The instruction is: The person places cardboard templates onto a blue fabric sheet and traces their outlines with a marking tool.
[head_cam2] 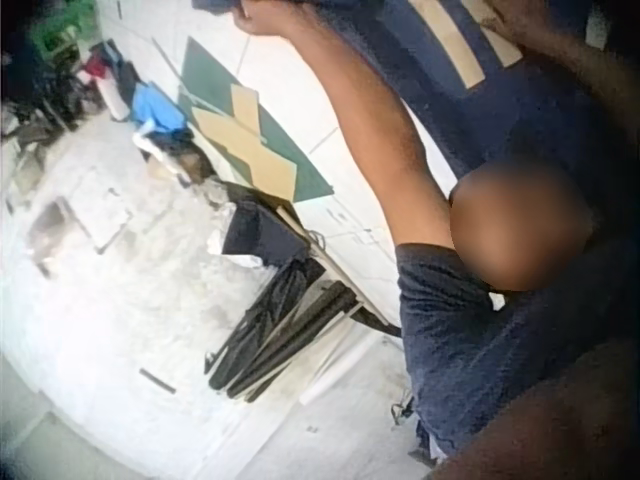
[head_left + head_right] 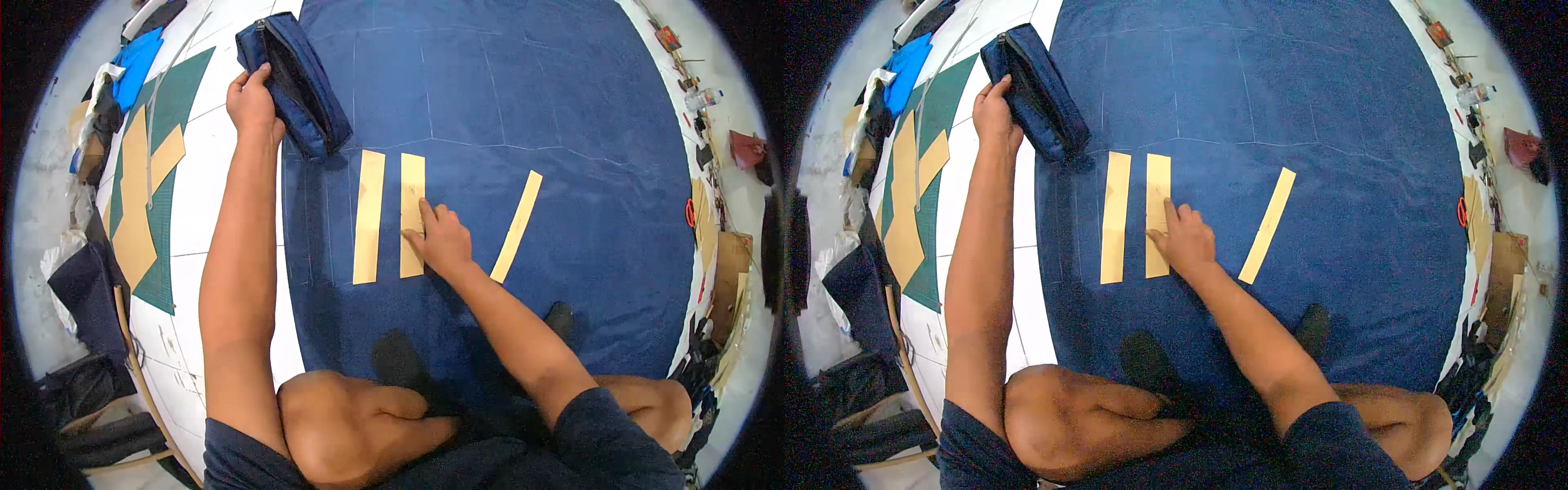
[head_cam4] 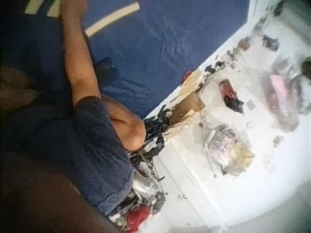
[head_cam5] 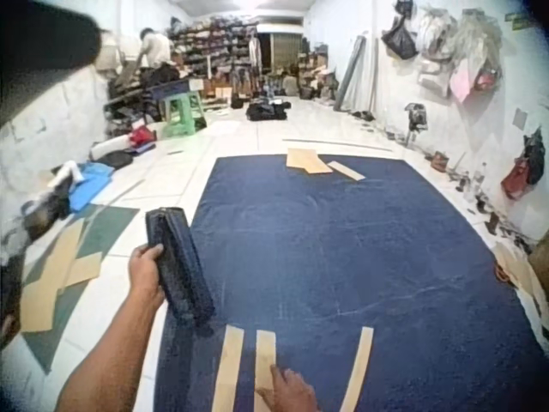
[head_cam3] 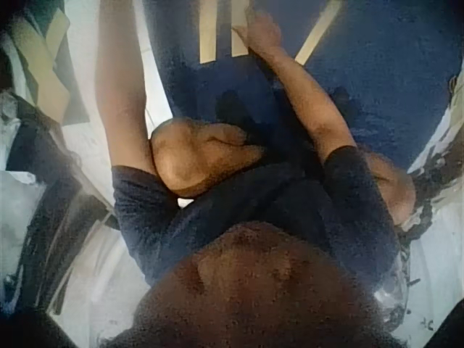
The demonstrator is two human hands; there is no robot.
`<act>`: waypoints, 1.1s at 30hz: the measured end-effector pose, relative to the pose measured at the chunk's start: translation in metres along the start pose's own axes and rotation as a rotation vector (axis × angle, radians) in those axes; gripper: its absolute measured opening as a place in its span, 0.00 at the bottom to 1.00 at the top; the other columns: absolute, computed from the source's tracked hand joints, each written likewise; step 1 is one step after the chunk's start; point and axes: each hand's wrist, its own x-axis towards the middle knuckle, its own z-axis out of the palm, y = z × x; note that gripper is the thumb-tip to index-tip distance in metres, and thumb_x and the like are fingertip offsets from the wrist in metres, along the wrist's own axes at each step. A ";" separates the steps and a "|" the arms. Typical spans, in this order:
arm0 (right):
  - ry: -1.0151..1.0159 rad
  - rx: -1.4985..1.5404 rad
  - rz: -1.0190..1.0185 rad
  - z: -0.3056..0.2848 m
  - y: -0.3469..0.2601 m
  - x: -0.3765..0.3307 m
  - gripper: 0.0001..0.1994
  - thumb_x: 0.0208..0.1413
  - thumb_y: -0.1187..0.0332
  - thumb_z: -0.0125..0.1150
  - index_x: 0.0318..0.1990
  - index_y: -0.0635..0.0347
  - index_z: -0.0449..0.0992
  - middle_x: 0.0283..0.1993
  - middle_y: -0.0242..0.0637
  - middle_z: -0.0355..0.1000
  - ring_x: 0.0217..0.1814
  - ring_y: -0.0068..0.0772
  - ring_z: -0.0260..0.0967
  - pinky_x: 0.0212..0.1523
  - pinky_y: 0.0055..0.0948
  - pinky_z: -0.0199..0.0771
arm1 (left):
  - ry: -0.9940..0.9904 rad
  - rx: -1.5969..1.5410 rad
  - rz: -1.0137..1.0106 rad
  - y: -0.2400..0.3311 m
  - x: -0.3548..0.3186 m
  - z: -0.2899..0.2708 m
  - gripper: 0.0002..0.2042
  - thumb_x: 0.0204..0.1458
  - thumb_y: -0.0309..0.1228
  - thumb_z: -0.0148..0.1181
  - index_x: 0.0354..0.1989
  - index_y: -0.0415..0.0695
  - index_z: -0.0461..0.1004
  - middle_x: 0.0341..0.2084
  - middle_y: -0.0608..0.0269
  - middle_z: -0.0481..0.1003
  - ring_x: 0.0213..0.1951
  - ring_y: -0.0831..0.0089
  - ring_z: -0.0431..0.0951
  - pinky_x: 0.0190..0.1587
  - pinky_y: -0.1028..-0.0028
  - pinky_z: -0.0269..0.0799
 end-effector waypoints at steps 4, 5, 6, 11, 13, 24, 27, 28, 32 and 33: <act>-0.025 0.030 0.042 0.011 -0.019 0.005 0.37 0.53 0.48 0.64 0.65 0.60 0.63 0.46 0.43 0.70 0.49 0.45 0.71 0.43 0.43 0.77 | 0.030 0.014 0.001 -0.005 0.005 -0.003 0.24 0.51 0.23 0.64 0.56 0.33 0.64 0.48 0.45 0.73 0.47 0.59 0.76 0.52 0.66 0.73; -0.019 0.031 0.031 0.011 -0.023 0.007 0.37 0.52 0.47 0.64 0.64 0.60 0.64 0.44 0.44 0.70 0.46 0.46 0.72 0.43 0.43 0.77 | 0.041 0.011 0.013 -0.008 0.008 -0.004 0.24 0.51 0.23 0.64 0.56 0.32 0.64 0.48 0.45 0.73 0.47 0.59 0.76 0.53 0.66 0.72; -0.013 0.032 0.019 0.010 -0.026 0.008 0.37 0.52 0.47 0.65 0.63 0.61 0.65 0.42 0.44 0.71 0.44 0.47 0.73 0.42 0.43 0.77 | 0.041 0.012 0.012 -0.010 0.011 -0.005 0.24 0.51 0.23 0.64 0.56 0.32 0.64 0.48 0.45 0.73 0.47 0.59 0.76 0.53 0.66 0.72; -0.038 0.024 0.011 0.008 -0.026 0.009 0.38 0.50 0.46 0.66 0.63 0.61 0.65 0.41 0.45 0.73 0.44 0.47 0.74 0.42 0.44 0.77 | 0.009 -0.024 -0.021 -0.014 0.013 -0.008 0.24 0.51 0.23 0.65 0.56 0.32 0.64 0.48 0.45 0.73 0.48 0.60 0.75 0.53 0.67 0.72; -0.051 0.032 0.001 0.009 -0.024 0.009 0.38 0.50 0.46 0.66 0.64 0.60 0.64 0.42 0.44 0.74 0.45 0.47 0.75 0.42 0.45 0.77 | 0.013 -0.013 -0.020 -0.014 0.010 -0.004 0.24 0.51 0.23 0.64 0.56 0.32 0.64 0.48 0.45 0.73 0.48 0.60 0.75 0.53 0.66 0.72; 0.001 0.082 -0.016 0.016 -0.024 -0.002 0.33 0.51 0.51 0.66 0.61 0.60 0.68 0.39 0.44 0.74 0.44 0.46 0.73 0.43 0.43 0.76 | -0.006 0.060 0.025 -0.007 0.002 0.003 0.25 0.51 0.23 0.64 0.57 0.32 0.63 0.49 0.44 0.72 0.48 0.58 0.76 0.52 0.65 0.73; -0.023 0.058 0.009 0.014 -0.029 -0.002 0.33 0.51 0.51 0.67 0.61 0.60 0.68 0.39 0.43 0.73 0.43 0.46 0.73 0.42 0.43 0.75 | -0.030 -0.008 -0.011 -0.007 -0.001 0.002 0.25 0.51 0.23 0.64 0.57 0.32 0.63 0.48 0.44 0.72 0.47 0.58 0.76 0.52 0.65 0.73; -0.022 0.059 0.012 0.015 -0.028 -0.003 0.33 0.51 0.51 0.67 0.61 0.60 0.68 0.39 0.43 0.73 0.43 0.46 0.73 0.42 0.43 0.75 | -0.033 -0.007 -0.012 -0.007 -0.001 0.003 0.25 0.51 0.23 0.64 0.57 0.32 0.63 0.48 0.44 0.72 0.47 0.58 0.76 0.52 0.65 0.73; 0.050 0.085 -0.019 0.021 -0.024 -0.005 0.32 0.51 0.50 0.66 0.60 0.59 0.68 0.39 0.42 0.72 0.43 0.46 0.72 0.42 0.43 0.74 | -0.032 -0.006 -0.018 -0.006 -0.003 0.003 0.25 0.51 0.23 0.64 0.56 0.31 0.63 0.47 0.44 0.73 0.46 0.59 0.76 0.51 0.65 0.74; 0.053 0.090 -0.023 0.021 -0.024 -0.005 0.32 0.51 0.50 0.66 0.60 0.59 0.68 0.39 0.42 0.72 0.43 0.46 0.72 0.43 0.43 0.74 | -0.022 0.009 -0.013 -0.006 -0.003 0.003 0.25 0.51 0.23 0.64 0.56 0.31 0.63 0.47 0.45 0.73 0.46 0.59 0.76 0.51 0.65 0.74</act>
